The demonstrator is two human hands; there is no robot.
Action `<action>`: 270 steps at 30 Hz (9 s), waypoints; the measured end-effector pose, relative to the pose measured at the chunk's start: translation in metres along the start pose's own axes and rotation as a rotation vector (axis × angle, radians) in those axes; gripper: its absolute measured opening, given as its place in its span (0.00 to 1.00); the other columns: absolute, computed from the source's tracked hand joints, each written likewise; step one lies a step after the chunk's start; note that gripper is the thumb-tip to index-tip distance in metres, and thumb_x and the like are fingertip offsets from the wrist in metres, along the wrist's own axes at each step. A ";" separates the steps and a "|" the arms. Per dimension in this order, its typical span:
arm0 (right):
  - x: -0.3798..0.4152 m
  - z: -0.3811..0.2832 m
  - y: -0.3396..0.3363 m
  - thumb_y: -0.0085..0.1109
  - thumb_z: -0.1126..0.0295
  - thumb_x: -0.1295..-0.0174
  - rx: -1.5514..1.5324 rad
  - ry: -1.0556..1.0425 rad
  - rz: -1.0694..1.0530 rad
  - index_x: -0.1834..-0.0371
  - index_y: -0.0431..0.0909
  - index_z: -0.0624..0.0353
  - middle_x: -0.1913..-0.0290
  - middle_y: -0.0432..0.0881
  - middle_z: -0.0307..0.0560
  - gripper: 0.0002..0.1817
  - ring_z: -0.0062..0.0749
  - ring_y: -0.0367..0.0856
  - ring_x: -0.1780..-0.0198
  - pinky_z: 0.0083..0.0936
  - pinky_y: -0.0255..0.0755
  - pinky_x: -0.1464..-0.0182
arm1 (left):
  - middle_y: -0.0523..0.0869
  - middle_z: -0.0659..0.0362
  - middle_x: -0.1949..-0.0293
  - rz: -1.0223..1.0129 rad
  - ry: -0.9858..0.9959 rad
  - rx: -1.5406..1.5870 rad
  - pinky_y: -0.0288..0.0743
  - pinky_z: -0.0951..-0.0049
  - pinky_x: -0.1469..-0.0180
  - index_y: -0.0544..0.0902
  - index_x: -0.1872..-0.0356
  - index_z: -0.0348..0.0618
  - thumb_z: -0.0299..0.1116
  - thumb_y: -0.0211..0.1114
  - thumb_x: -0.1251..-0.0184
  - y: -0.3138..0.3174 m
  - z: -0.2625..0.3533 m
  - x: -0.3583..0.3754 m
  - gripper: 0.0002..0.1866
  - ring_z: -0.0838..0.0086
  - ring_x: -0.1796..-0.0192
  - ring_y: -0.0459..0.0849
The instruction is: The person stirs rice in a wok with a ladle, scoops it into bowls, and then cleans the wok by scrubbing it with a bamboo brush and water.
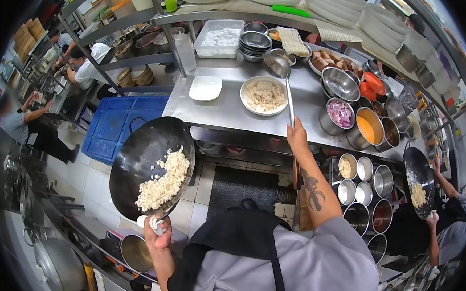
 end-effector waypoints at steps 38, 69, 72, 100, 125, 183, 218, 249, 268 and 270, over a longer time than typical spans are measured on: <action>0.097 -0.337 0.044 0.54 0.67 0.30 -0.412 -0.341 -1.033 0.44 0.72 0.66 0.71 0.75 0.39 0.17 0.18 0.70 0.68 0.20 0.68 0.64 | 0.80 0.57 0.74 -0.162 0.030 0.289 0.75 0.73 0.80 0.75 0.62 0.46 0.34 0.54 0.33 -0.061 0.004 -0.023 0.05 0.71 0.76 0.80; 0.239 -0.284 0.108 0.48 0.68 0.29 -0.808 0.884 -1.636 0.45 0.68 0.54 0.78 0.68 0.36 0.12 0.15 0.61 0.88 0.18 0.58 0.87 | 0.81 0.55 0.76 -0.011 0.001 -0.051 0.71 0.73 0.79 0.78 0.71 0.40 0.31 0.57 0.37 -0.090 0.004 -0.019 0.06 0.70 0.76 0.78; 0.229 -0.271 0.109 0.47 0.68 0.28 -0.890 1.054 -1.567 0.46 0.69 0.57 0.77 0.70 0.37 0.11 0.15 0.62 0.88 0.18 0.60 0.87 | 0.81 0.55 0.75 -0.042 0.003 -0.083 0.72 0.73 0.79 0.78 0.71 0.40 0.30 0.56 0.37 -0.077 -0.002 -0.014 0.06 0.71 0.76 0.78; -0.066 -0.102 0.216 0.53 0.72 0.40 -0.056 -0.129 -0.607 0.45 0.70 0.70 0.71 0.81 0.65 0.21 0.56 0.83 0.70 0.44 0.78 0.65 | 0.78 0.60 0.73 -0.026 0.075 0.130 0.70 0.75 0.77 0.75 0.70 0.44 0.31 0.55 0.37 -0.020 -0.051 0.027 0.05 0.74 0.75 0.75; -0.010 -0.247 0.089 0.53 0.73 0.35 -0.290 -0.587 -0.539 0.31 0.61 0.59 0.77 0.74 0.48 0.28 0.41 0.78 0.75 0.33 0.73 0.71 | 0.80 0.55 0.73 -0.229 0.132 0.051 0.70 0.73 0.75 0.77 0.69 0.41 0.32 0.55 0.35 0.007 -0.014 -0.022 0.07 0.70 0.72 0.76; 0.170 -0.231 0.039 0.48 0.71 0.30 -1.197 1.163 -1.467 0.45 0.68 0.62 0.74 0.69 0.39 0.14 0.15 0.61 0.86 0.16 0.59 0.86 | 0.78 0.59 0.76 -0.158 -0.024 -0.164 0.69 0.74 0.78 0.76 0.72 0.42 0.32 0.55 0.35 -0.046 -0.035 -0.014 0.07 0.75 0.76 0.76; -0.054 -0.003 -0.036 0.49 0.72 0.36 0.300 -0.274 -0.382 0.36 0.64 0.69 0.62 0.79 0.61 0.25 0.55 0.81 0.64 0.44 0.75 0.63 | 0.77 0.58 0.71 -0.206 -0.009 -0.159 0.70 0.74 0.77 0.76 0.68 0.40 0.31 0.52 0.34 0.088 -0.110 -0.016 0.07 0.75 0.72 0.75; -0.146 -0.129 0.024 0.48 0.75 0.38 0.098 -0.813 -0.463 0.33 0.66 0.51 0.60 0.77 0.60 0.27 0.55 0.80 0.60 0.44 0.76 0.57 | 0.81 0.54 0.74 -0.258 0.133 -0.340 0.69 0.72 0.76 0.76 0.67 0.39 0.29 0.54 0.34 0.218 -0.148 -0.107 0.06 0.69 0.74 0.78; -0.091 -0.140 -0.095 0.47 0.75 0.38 0.422 -0.789 -0.524 0.38 0.70 0.59 0.66 0.78 0.52 0.23 0.47 0.81 0.69 0.39 0.77 0.65 | 0.79 0.57 0.74 -0.234 0.090 -0.297 0.69 0.75 0.79 0.75 0.68 0.44 0.31 0.55 0.35 0.160 -0.098 -0.122 0.04 0.74 0.73 0.77; -0.070 -0.177 -0.065 0.47 0.74 0.36 0.277 -0.842 -0.627 0.39 0.70 0.61 0.65 0.78 0.54 0.21 0.51 0.81 0.66 0.42 0.77 0.63 | 0.79 0.59 0.76 -0.269 0.063 -0.224 0.68 0.76 0.79 0.75 0.68 0.45 0.30 0.57 0.39 0.149 -0.090 -0.100 0.02 0.75 0.74 0.77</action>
Point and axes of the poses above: each hand's wrist, its own x-axis away from the middle knuckle, its own y-axis out of the palm, z = x × y, the point moved 9 cm from there along -x, towards the middle knuckle
